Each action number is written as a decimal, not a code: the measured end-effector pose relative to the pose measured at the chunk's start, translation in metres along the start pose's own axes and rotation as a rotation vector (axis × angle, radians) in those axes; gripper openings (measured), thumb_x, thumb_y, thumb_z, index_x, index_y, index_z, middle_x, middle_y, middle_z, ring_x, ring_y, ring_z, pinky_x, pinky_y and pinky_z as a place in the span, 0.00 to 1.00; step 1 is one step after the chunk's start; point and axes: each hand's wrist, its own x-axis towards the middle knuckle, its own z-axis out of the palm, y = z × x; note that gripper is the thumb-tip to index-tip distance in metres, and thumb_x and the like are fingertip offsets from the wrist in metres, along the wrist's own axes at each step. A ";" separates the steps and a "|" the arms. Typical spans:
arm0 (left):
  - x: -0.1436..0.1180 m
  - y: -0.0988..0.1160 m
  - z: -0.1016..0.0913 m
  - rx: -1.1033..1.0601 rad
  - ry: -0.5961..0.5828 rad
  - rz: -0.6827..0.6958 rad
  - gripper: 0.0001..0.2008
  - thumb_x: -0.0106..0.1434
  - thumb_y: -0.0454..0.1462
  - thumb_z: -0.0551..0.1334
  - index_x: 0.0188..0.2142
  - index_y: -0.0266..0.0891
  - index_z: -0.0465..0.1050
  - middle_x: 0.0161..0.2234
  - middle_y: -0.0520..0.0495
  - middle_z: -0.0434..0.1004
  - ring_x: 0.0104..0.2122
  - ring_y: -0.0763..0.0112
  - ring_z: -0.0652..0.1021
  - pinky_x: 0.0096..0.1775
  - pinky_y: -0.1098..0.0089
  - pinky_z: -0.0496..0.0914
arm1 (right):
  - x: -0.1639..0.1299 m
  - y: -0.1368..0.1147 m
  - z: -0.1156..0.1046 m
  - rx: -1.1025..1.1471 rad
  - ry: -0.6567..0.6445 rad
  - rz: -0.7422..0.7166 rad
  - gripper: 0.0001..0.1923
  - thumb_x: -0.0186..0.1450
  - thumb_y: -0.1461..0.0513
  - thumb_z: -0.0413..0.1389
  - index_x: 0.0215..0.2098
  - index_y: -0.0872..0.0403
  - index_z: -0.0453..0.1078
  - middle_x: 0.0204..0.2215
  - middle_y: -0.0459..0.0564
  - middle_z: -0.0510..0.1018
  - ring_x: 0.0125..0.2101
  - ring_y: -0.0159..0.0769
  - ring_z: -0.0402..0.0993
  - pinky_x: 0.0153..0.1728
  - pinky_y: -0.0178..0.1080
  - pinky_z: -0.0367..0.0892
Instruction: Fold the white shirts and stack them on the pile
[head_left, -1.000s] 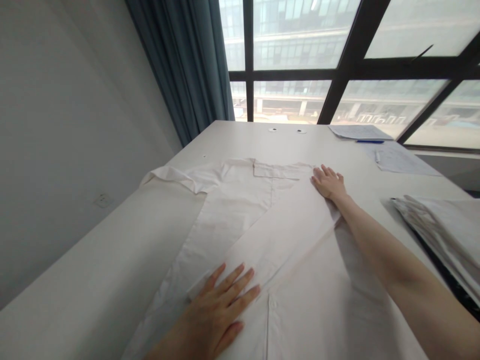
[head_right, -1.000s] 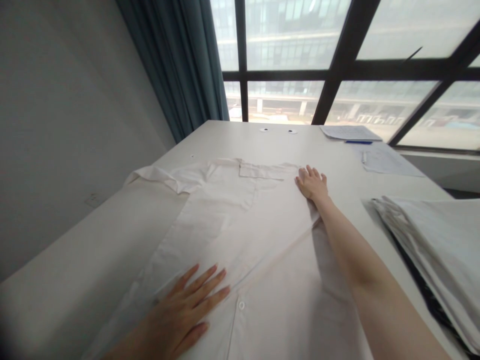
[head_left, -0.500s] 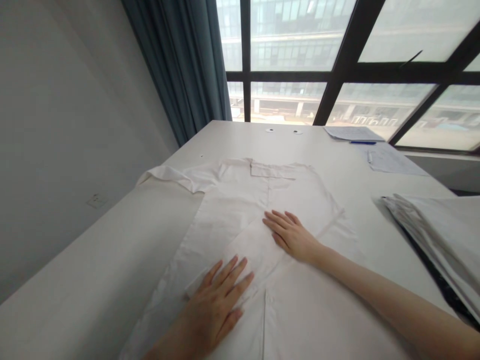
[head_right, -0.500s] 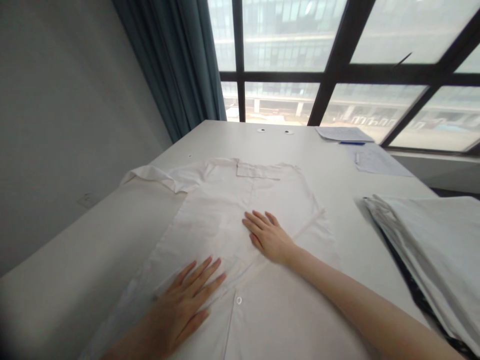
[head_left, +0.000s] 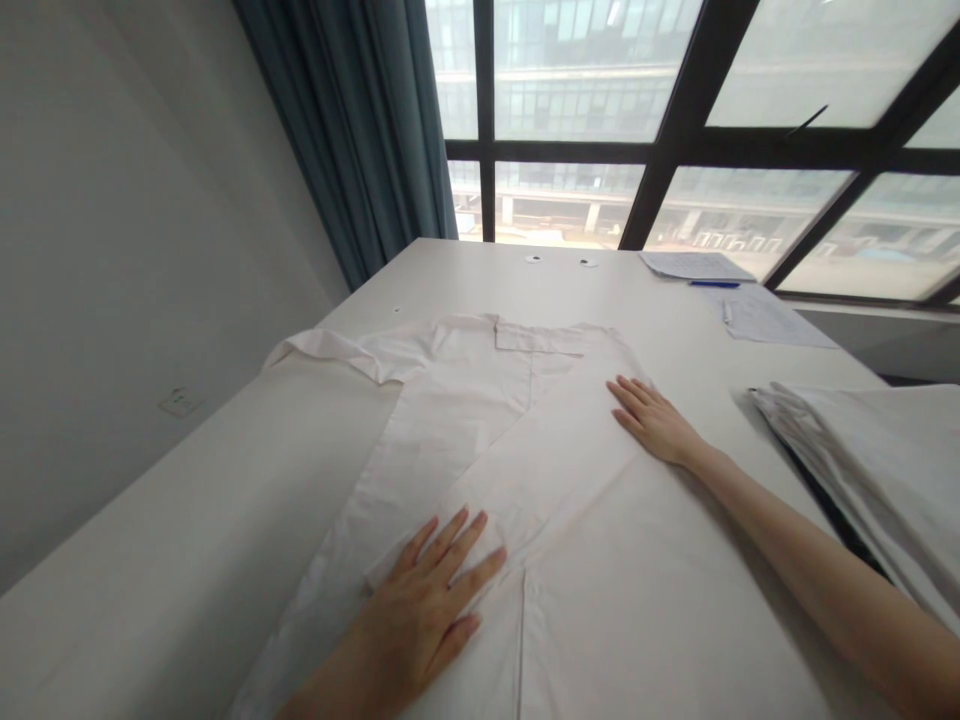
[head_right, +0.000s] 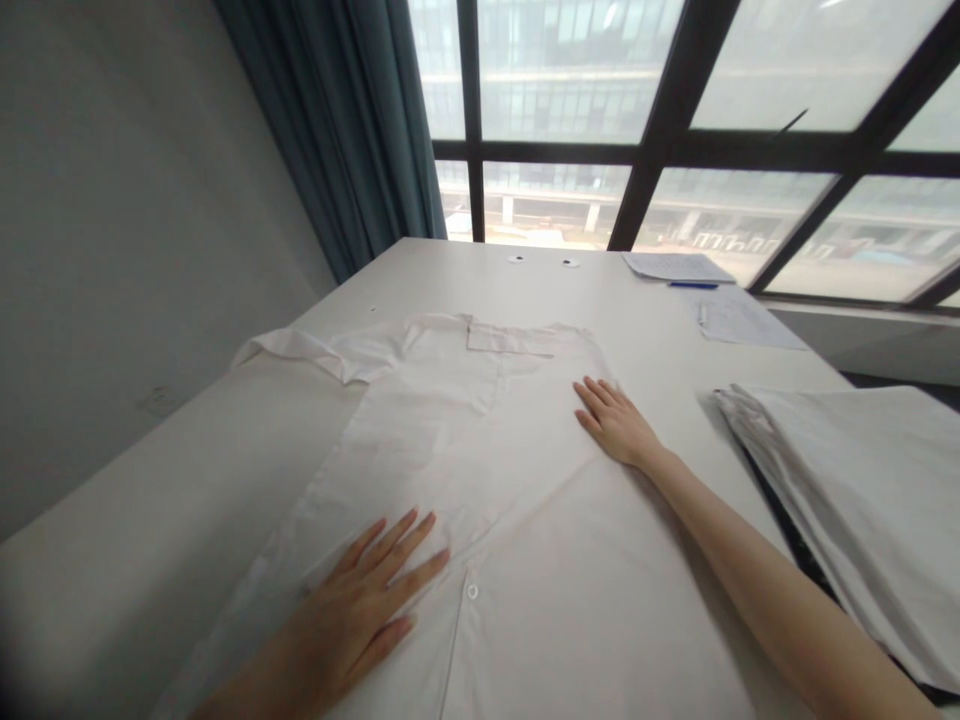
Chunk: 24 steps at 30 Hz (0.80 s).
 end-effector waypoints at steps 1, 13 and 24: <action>0.000 0.000 0.000 -0.004 0.000 -0.002 0.29 0.69 0.37 0.53 0.68 0.52 0.48 0.69 0.51 0.48 0.67 0.62 0.54 0.63 0.57 0.56 | 0.001 0.001 0.000 0.000 0.004 0.004 0.31 0.71 0.50 0.36 0.68 0.53 0.50 0.68 0.53 0.52 0.67 0.42 0.46 0.65 0.48 0.47; 0.002 -0.007 0.016 -0.005 0.165 -0.222 0.25 0.68 0.30 0.48 0.64 0.39 0.56 0.62 0.46 0.65 0.62 0.69 0.64 0.63 0.59 0.57 | -0.010 -0.067 -0.018 0.052 0.095 -0.056 0.26 0.68 0.64 0.39 0.63 0.54 0.61 0.62 0.56 0.65 0.62 0.39 0.58 0.63 0.51 0.50; -0.003 -0.011 0.018 0.185 0.157 -0.178 0.29 0.69 0.39 0.51 0.68 0.34 0.48 0.67 0.42 0.53 0.66 0.63 0.55 0.65 0.62 0.48 | -0.033 -0.201 -0.021 0.340 -0.126 -0.569 0.26 0.71 0.60 0.43 0.67 0.52 0.55 0.67 0.53 0.56 0.66 0.42 0.48 0.64 0.52 0.47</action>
